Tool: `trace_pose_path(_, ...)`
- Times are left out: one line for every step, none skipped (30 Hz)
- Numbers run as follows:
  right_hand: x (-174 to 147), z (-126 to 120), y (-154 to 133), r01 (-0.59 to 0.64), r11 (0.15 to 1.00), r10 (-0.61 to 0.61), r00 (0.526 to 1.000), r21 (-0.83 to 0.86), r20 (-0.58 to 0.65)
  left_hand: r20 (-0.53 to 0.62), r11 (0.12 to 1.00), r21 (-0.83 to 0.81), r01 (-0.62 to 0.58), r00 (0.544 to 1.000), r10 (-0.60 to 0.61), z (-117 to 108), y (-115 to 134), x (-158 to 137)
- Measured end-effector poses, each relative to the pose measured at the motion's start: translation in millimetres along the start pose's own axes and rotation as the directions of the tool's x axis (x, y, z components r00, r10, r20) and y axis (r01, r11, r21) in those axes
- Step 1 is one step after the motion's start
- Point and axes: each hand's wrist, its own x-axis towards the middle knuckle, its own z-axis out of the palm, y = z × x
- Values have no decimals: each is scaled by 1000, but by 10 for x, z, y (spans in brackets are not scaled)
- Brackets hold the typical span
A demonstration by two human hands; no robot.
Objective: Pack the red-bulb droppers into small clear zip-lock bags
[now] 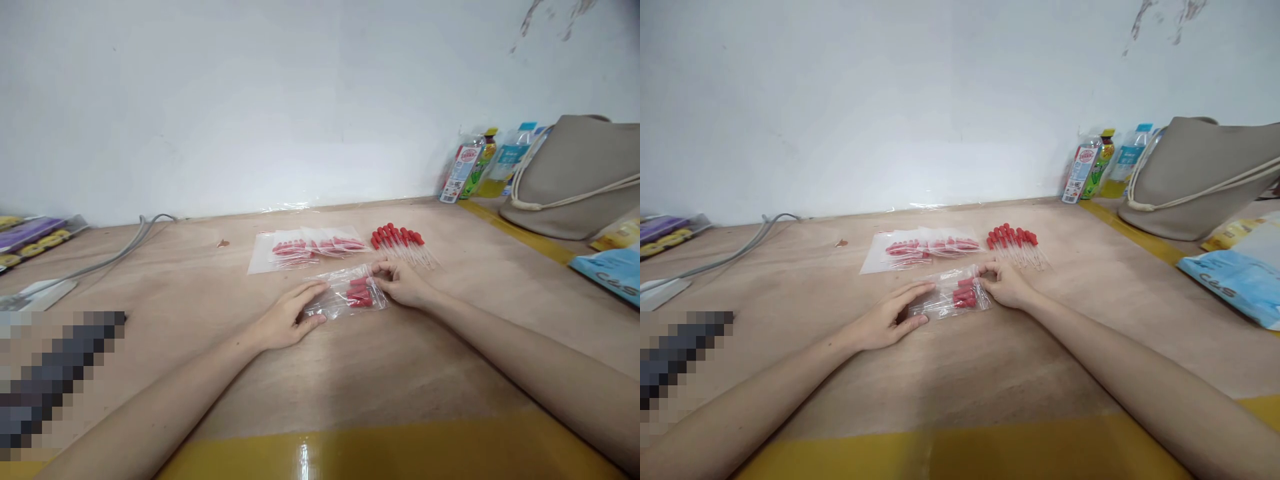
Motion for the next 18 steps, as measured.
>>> trace_pose_path(2,4,9,4,1000,-4,1000,-6,-12,-1,1000,-1,1,1000,-1,0,0,-1)
trace_pose_path(5,7,14,10,1000,-10,1000,-7,-17,-2,1000,-1,2,1000,-2,0,-1,-2)
trace_pose_path(7,10,15,16,1000,-16,1000,-4,-14,0,1000,-1,3,1000,-3,1,-3,-2)
trace_pose_path(7,14,12,23,1000,-23,1000,0,-10,1,1000,0,3,1000,-3,1,-5,-1)
trace_pose_path(6,19,5,31,1000,-31,999,2,-8,4,1000,1,4,1000,-4,1,-8,0)
trace_pose_path(3,25,-4,45,999,-45,999,-2,-5,10,1000,3,4,1000,-4,1,-10,3)
trace_pose_path(-1,33,-14,68,998,-68,998,-13,4,15,1000,6,2,1000,-2,1,-12,6)
trace_pose_path(-6,40,-23,102,994,-102,995,-29,20,18,1000,9,-2,1000,2,0,-13,9)
trace_pose_path(-12,45,-31,143,989,-141,989,-46,45,22,1000,11,-8,1000,7,-1,-15,11)
trace_pose_path(-15,44,-39,182,981,-177,981,-62,73,25,1000,13,-14,1000,14,-1,-17,12)
trace_pose_path(-15,36,-45,208,975,-201,975,-79,95,27,1000,15,-20,999,20,-1,-19,12)
trace_pose_path(-10,17,-52,213,971,-204,975,-107,93,28,1000,18,-25,999,25,-1,-20,11)
trace_pose_path(2,-12,-58,194,969,-186,980,-151,65,29,999,22,-28,999,27,-1,-22,10)
trace_pose_path(22,-53,-64,153,965,-154,988,-214,13,31,999,26,-27,999,27,-1,-24,8)
trace_pose_path(49,-103,-69,96,952,-117,992,-292,-54,34,999,30,-26,999,25,0,-26,7)
trace_pose_path(85,-159,-73,31,926,-85,989,-377,-125,37,999,34,-21,999,19,1,-28,5)
trace_pose_path(128,-217,-75,-34,888,-61,980,-459,-192,40,999,37,-15,999,14,1,-31,5)
trace_pose_path(175,-272,-75,-96,842,-43,969,-530,-244,43,999,38,-10,999,8,2,-33,4)
